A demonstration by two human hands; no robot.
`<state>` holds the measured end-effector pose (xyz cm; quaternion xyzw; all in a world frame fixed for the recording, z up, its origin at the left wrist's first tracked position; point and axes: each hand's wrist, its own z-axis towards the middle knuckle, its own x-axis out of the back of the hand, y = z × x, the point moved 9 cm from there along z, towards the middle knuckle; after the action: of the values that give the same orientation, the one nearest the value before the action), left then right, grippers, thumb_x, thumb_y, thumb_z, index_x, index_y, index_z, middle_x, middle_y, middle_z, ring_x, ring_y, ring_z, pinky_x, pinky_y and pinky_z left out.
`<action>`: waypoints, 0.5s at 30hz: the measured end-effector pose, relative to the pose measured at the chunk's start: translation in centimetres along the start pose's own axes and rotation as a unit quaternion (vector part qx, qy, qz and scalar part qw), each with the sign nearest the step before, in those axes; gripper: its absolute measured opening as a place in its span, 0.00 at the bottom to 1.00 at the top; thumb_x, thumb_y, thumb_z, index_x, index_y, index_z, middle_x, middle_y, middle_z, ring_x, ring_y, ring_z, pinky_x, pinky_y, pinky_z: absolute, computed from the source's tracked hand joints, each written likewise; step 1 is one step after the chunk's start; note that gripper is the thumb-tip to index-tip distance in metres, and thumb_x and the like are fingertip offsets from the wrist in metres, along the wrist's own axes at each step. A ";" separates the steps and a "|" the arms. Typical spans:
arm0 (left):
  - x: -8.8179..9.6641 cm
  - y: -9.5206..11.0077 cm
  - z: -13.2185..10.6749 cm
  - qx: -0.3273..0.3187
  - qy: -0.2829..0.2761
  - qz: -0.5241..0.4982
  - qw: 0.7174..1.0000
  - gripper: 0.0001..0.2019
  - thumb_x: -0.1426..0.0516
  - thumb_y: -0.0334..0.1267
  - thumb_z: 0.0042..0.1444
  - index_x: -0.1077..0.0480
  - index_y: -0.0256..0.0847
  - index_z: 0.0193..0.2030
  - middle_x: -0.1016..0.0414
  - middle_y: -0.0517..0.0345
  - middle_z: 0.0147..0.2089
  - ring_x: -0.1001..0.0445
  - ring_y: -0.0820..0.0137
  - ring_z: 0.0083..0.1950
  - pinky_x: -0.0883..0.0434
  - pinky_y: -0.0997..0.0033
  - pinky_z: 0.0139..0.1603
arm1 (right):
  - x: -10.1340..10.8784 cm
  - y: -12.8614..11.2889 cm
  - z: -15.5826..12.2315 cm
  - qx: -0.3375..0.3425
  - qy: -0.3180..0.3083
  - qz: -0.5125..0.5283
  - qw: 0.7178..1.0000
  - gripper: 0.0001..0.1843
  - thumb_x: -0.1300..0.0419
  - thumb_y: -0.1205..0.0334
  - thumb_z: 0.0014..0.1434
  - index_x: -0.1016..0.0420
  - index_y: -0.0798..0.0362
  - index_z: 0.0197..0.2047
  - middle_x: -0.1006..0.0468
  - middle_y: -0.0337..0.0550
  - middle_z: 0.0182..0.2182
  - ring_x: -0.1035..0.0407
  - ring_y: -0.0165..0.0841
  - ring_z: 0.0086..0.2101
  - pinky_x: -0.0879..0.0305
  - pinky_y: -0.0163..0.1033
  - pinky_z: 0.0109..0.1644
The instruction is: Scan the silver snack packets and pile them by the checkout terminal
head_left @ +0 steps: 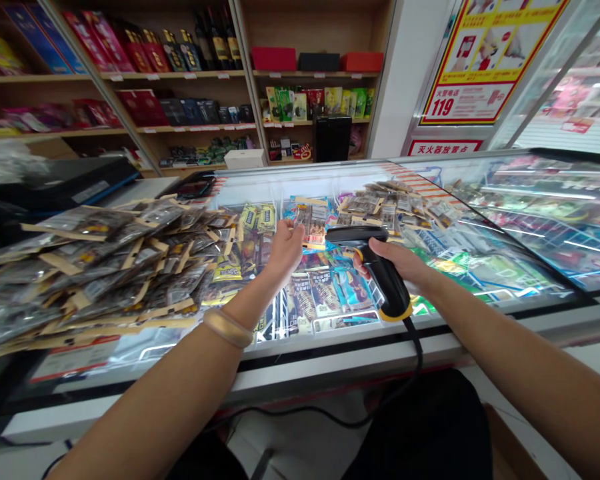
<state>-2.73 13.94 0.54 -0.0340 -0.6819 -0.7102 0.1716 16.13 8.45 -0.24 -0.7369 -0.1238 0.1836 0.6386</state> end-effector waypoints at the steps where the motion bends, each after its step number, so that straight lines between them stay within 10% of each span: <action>1: -0.1 0.1 -0.1 0.003 -0.003 -0.008 1.000 0.04 0.50 0.39 0.60 0.42 0.43 0.39 0.44 0.66 0.24 0.42 0.74 0.24 0.42 0.74 0.26 | 0.0 0.0 0.0 -0.002 0.001 -0.001 1.000 0.30 0.38 0.33 0.44 0.27 0.56 0.27 0.30 0.42 0.21 0.39 0.30 0.23 0.40 0.37 0.28; 10: 0.1 1.2 -0.7 -0.041 -0.007 0.051 0.998 0.10 0.52 0.36 0.61 0.42 0.42 0.49 0.41 0.66 0.24 0.40 0.73 0.22 0.41 0.72 0.28 | 0.5 0.3 -0.3 0.017 0.004 0.046 0.999 0.26 0.39 0.36 0.48 0.28 0.55 0.28 0.31 0.42 0.24 0.40 0.30 0.25 0.41 0.38 0.31; 15: 4.8 4.4 -1.3 -0.143 0.023 0.215 0.966 0.17 0.52 0.35 0.60 0.41 0.44 0.57 0.31 0.58 0.29 0.31 0.66 0.30 0.36 0.66 0.37 | 0.1 0.4 -0.5 0.021 0.018 0.070 0.997 0.25 0.37 0.38 0.46 0.28 0.54 0.28 0.31 0.42 0.24 0.38 0.32 0.27 0.41 0.38 0.32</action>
<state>-5.76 11.68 6.05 -0.1871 -0.5458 -0.7475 0.3292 16.36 8.01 -0.55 -0.7331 -0.0567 0.2172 0.6420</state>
